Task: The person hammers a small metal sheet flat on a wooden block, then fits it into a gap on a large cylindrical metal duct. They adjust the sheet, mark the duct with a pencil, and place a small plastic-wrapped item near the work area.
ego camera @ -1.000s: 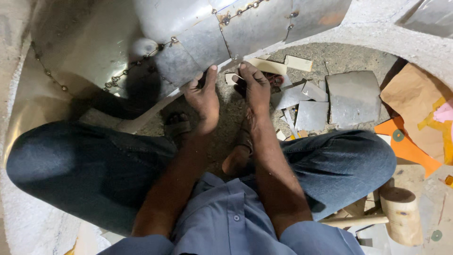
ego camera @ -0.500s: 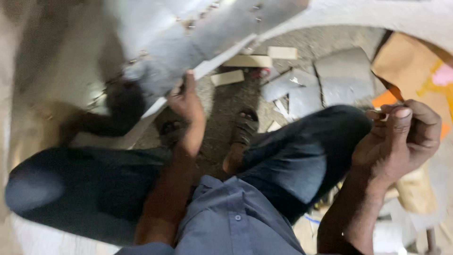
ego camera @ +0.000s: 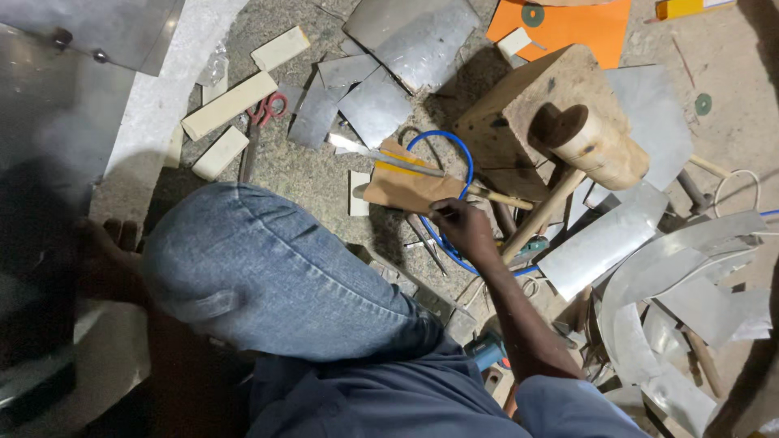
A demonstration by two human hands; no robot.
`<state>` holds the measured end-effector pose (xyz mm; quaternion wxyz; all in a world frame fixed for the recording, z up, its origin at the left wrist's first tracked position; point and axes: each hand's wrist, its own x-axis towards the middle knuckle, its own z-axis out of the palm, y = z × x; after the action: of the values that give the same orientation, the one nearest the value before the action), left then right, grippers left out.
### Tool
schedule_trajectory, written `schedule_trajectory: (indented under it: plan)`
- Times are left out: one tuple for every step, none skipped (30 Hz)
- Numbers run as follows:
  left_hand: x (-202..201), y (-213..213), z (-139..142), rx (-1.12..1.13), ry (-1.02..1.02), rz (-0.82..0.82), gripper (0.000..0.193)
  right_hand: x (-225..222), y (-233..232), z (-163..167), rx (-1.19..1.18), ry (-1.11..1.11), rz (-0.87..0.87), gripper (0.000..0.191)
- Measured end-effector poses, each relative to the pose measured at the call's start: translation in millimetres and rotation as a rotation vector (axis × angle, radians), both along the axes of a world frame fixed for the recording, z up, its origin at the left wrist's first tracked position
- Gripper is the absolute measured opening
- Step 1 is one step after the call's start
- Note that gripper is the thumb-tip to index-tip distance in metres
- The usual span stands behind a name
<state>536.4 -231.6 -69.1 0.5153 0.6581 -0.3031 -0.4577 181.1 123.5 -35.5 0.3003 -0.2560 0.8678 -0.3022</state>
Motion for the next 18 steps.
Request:
schedule_trajectory:
  plan:
    - [-1.5, -2.6, -2.5, 0.009, -0.019, -0.003, 0.037, 3.9, -3.4, -9.6, 0.041, 0.110, 0.068, 0.028]
    - [-2.2, -3.7, -5.7, 0.019, -0.041, -0.002, 0.037, 4.7, -8.2, -18.3, 0.087, 0.218, 0.137, 0.032]
    - [-2.4, -5.1, -7.5, 0.027, -0.061, -0.003, 0.038, 3.1, -13.0, -24.9, 0.136, 0.323, 0.206, 0.036]
    - [-1.0, -3.6, -7.9, 0.037, -0.079, -0.006, 0.038, -0.1, -18.7, -30.4, 0.085, 0.530, 0.293, 0.042]
    - [-0.2, -3.4, -9.3, 0.039, -0.090, -0.005, 0.039, -8.4, -26.9, -35.4, 0.028, 0.744, 0.381, 0.048]
    - [1.4, -2.0, -10.4, 0.041, -0.098, -0.006, 0.039, -20.4, -35.3, -38.6, 0.078, 0.764, 0.400, 0.050]
    - [4.7, 3.6, -10.9, 0.047, -0.111, -0.009, 0.040, -29.1, -36.8, -39.3, 0.137, 0.775, 0.420, 0.052]
    - [9.0, 10.0, -11.1, 0.055, -0.127, -0.013, 0.040, -36.1, -33.6, -38.3, 0.144, 0.721, 0.396, 0.046]
    - [11.6, 16.6, -12.2, 0.061, -0.139, -0.014, 0.041, -46.1, -31.5, -35.9, 0.144, 0.674, 0.374, 0.039]
    - [13.4, 21.7, -13.6, 0.068, -0.148, -0.012, 0.042, -53.2, -26.0, -31.7, 0.144, 0.631, 0.352, 0.033]
    - [15.1, 25.6, -15.4, 0.077, -0.160, -0.014, 0.042, -55.6, -16.7, -26.1, 0.151, 0.569, 0.326, 0.027]
    - [16.5, 26.5, -17.0, 0.083, -0.168, -0.016, 0.043, -57.4, -8.9, -19.8, 0.151, 0.511, 0.296, 0.021]
    - [16.9, 22.3, -18.6, 0.086, -0.173, -0.015, 0.044, -57.7, -4.5, -14.6, 0.143, 0.461, 0.264, 0.015]
    - [17.6, 15.8, -19.8, 0.085, -0.175, -0.016, 0.045, -53.2, -1.7, -10.3, 0.108, 0.423, 0.259, 0.015]
    - [18.8, 6.0, -19.7, 0.087, -0.177, -0.013, 0.046, -47.2, -1.3, -6.3, 0.064, 0.390, 0.262, 0.016]
    - [21.7, -3.4, -18.5, 0.090, -0.184, -0.008, 0.046, -41.0, -5.2, -3.7, 0.021, 0.352, 0.273, 0.016]
    - [24.7, -9.4, -16.6, 0.091, -0.191, -0.007, 0.047, -35.0, -13.3, -3.2, -0.009, 0.372, 0.292, 0.015]
    - [25.1, -12.1, -16.3, 0.094, -0.193, -0.010, 0.048, -29.0, -24.6, -4.2, -0.038, 0.398, 0.303, 0.015]
